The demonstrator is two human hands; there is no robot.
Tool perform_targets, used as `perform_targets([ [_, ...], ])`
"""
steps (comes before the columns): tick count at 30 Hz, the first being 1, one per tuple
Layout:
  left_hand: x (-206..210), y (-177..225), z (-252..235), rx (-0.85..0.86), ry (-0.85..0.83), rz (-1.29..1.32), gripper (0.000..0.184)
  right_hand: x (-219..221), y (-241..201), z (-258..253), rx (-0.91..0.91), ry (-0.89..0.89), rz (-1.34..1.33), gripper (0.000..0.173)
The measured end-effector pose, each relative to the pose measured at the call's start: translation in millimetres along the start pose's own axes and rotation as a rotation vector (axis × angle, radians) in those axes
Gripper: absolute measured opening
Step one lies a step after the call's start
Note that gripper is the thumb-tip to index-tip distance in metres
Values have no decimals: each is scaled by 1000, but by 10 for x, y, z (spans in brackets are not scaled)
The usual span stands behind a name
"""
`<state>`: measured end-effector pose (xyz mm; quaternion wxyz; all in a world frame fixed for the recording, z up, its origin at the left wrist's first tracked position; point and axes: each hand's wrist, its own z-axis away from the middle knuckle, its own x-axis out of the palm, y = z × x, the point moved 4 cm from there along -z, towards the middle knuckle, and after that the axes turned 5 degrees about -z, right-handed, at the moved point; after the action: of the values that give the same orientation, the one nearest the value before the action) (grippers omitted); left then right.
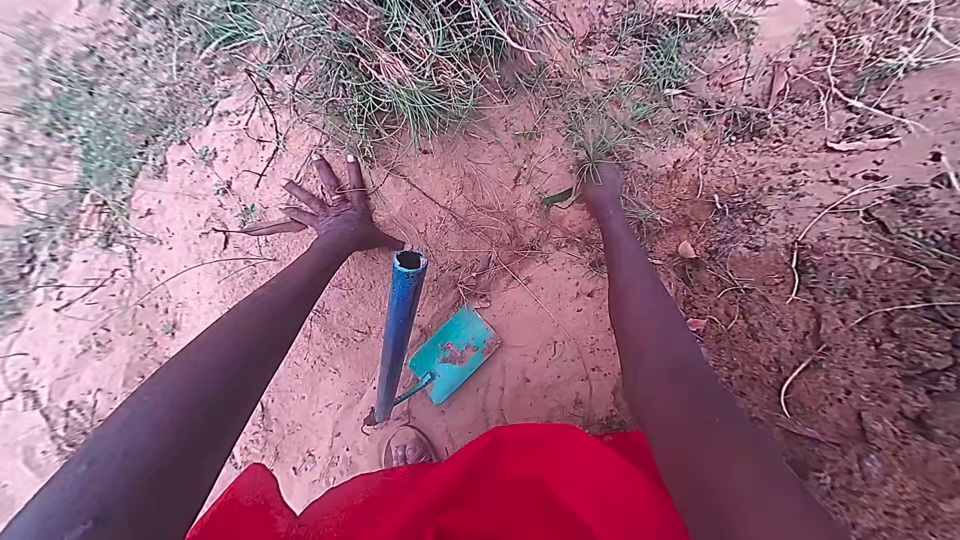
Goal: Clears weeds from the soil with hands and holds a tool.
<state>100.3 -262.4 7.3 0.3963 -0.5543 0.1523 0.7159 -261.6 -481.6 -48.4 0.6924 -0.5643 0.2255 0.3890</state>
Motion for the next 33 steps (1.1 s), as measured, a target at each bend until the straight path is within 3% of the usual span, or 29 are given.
perform_targets([
  [3,-9,-5,-13,-5,-9,1,177,-63,-19,40,77,-50,8,50],
  [5,-14,4,-10,-1,-12,10,177,-48,75,108,144,18,-24,47],
  [7,-21,6,-14,4,-4,3,177,-81,230,307,226,160,-174,50],
  [10,-9,12,3,6,1,-7,177,-249,542,775,299,511,-487,52],
  [12,-53,26,16,3,-9,-4,177,-366,661,992,314,627,-429,48],
  [14,-72,25,39,7,-18,6,177,-398,720,967,414,482,-117,44],
  [16,-50,19,49,6,-27,-11,177,-435,710,817,479,380,14,44],
  [18,-55,22,42,5,-27,2,178,-558,651,658,356,484,-169,48],
  [20,-61,31,45,7,-22,-13,179,-617,663,440,191,579,-595,47],
  [23,-68,36,66,6,-28,-20,178,-612,660,-8,136,464,-893,37],
  [26,-83,31,74,4,-30,-1,178,-638,449,-267,159,357,-757,41],
  [30,-92,37,94,-20,-17,3,176,-747,-235,-287,373,94,-196,49],
  [33,-89,33,109,-23,-29,2,177,-499,29,-702,257,177,-117,48],
])
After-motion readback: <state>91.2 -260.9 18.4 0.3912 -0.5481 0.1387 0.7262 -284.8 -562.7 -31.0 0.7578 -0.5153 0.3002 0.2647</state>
